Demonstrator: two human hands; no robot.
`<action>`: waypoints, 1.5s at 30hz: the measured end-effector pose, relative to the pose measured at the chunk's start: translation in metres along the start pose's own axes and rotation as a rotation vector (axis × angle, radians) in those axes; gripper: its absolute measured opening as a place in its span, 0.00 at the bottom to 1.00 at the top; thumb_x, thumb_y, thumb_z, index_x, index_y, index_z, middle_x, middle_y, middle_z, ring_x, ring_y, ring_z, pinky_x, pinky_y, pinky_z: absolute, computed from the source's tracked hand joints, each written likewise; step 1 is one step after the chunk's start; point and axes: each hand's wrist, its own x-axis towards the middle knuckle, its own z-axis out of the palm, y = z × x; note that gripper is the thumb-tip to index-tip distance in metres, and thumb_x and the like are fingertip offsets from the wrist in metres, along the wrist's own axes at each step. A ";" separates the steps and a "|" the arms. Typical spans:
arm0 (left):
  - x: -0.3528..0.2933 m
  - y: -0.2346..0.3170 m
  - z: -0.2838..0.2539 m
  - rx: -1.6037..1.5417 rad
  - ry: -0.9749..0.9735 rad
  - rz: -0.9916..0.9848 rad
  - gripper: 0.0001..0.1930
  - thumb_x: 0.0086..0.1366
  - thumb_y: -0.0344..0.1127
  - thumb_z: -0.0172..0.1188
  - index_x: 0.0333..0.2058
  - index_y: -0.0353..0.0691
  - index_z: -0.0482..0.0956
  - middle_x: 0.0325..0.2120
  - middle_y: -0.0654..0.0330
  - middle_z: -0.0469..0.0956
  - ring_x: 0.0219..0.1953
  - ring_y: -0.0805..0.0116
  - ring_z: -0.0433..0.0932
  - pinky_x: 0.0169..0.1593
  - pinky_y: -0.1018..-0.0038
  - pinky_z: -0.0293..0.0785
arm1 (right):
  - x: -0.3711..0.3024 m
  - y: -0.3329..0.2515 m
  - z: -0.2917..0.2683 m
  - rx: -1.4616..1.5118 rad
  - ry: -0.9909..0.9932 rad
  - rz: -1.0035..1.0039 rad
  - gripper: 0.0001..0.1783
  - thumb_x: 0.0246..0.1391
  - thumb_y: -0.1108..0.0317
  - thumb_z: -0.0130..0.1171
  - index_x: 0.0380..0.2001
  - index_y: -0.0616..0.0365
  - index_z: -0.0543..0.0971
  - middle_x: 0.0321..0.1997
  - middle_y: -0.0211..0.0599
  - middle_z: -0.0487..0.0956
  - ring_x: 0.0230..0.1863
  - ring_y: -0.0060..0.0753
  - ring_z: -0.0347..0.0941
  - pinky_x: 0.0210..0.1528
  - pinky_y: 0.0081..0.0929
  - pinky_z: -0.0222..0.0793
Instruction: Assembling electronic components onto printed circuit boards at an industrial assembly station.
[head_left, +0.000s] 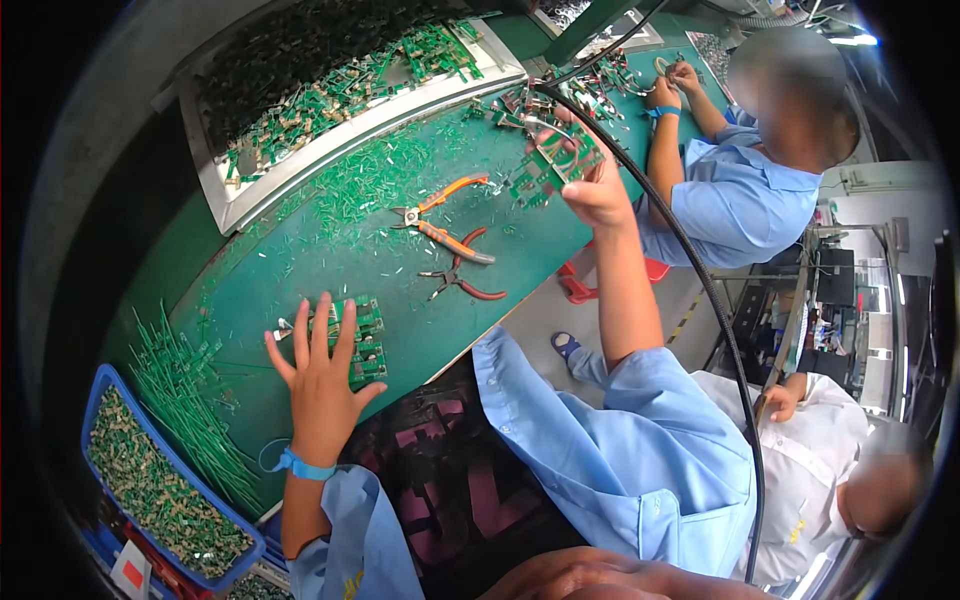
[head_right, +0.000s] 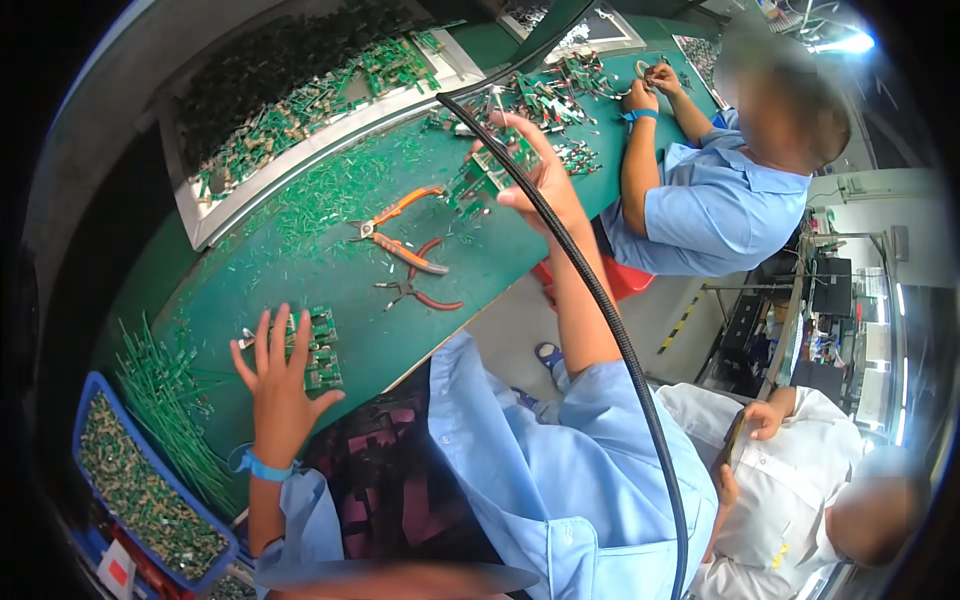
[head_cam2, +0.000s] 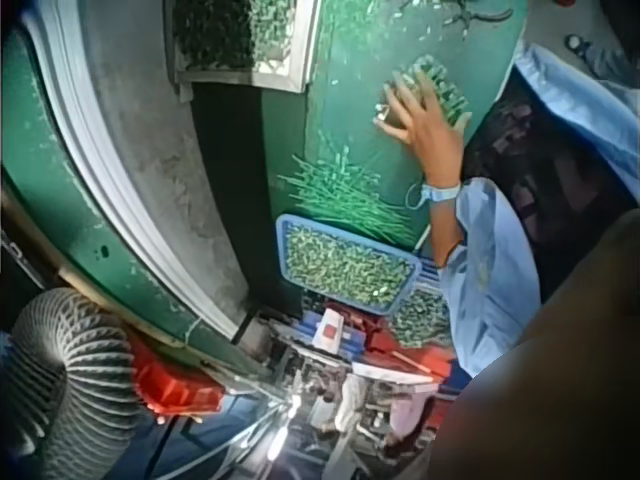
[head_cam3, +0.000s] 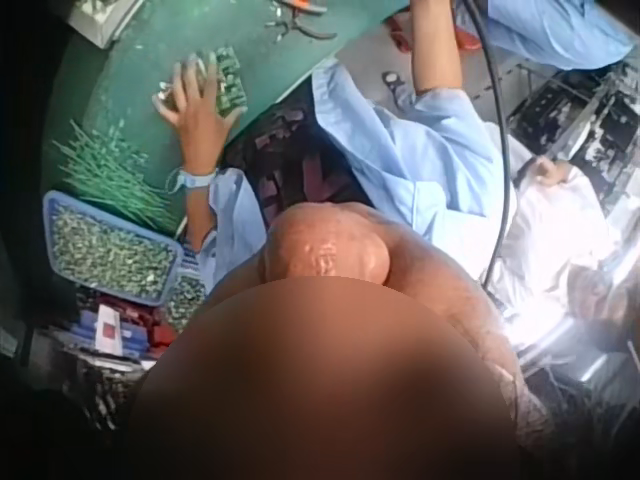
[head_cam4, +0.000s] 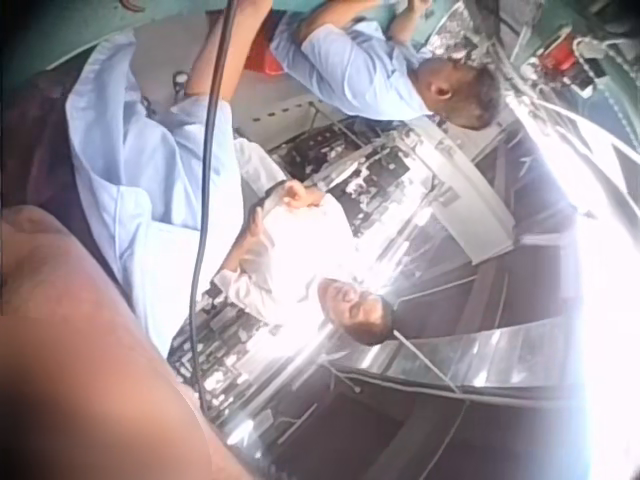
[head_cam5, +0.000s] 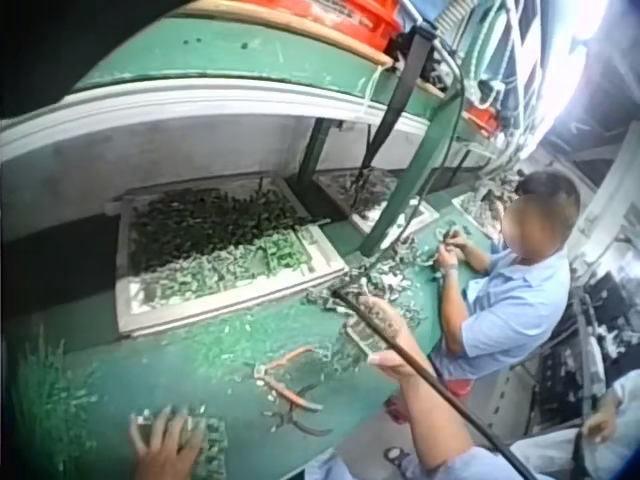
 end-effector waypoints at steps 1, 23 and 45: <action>-0.004 0.000 -0.002 0.023 0.007 -0.018 0.64 0.42 0.39 0.87 0.81 0.55 0.65 0.80 0.58 0.65 0.82 0.48 0.59 0.84 0.34 0.41 | -0.003 0.004 0.005 0.302 0.013 -0.022 0.46 0.44 0.84 0.69 0.71 0.56 0.74 0.66 0.40 0.81 0.70 0.46 0.79 0.71 0.39 0.74; -0.031 -0.032 0.044 -0.546 0.577 -0.293 0.45 0.58 0.34 0.81 0.74 0.46 0.72 0.69 0.51 0.73 0.61 0.52 0.78 0.70 0.51 0.67 | 0.131 0.109 0.206 -0.234 -0.954 0.225 0.27 0.61 0.78 0.58 0.63 0.54 0.84 0.59 0.37 0.86 0.46 0.31 0.80 0.47 0.23 0.74; -0.032 -0.034 0.056 -1.215 0.331 -0.480 0.44 0.67 0.22 0.75 0.77 0.42 0.63 0.47 0.53 0.80 0.36 0.68 0.81 0.41 0.75 0.80 | 0.066 0.083 0.225 -0.625 -0.494 -0.058 0.15 0.67 0.77 0.61 0.53 0.63 0.89 0.49 0.40 0.90 0.42 0.37 0.85 0.49 0.32 0.81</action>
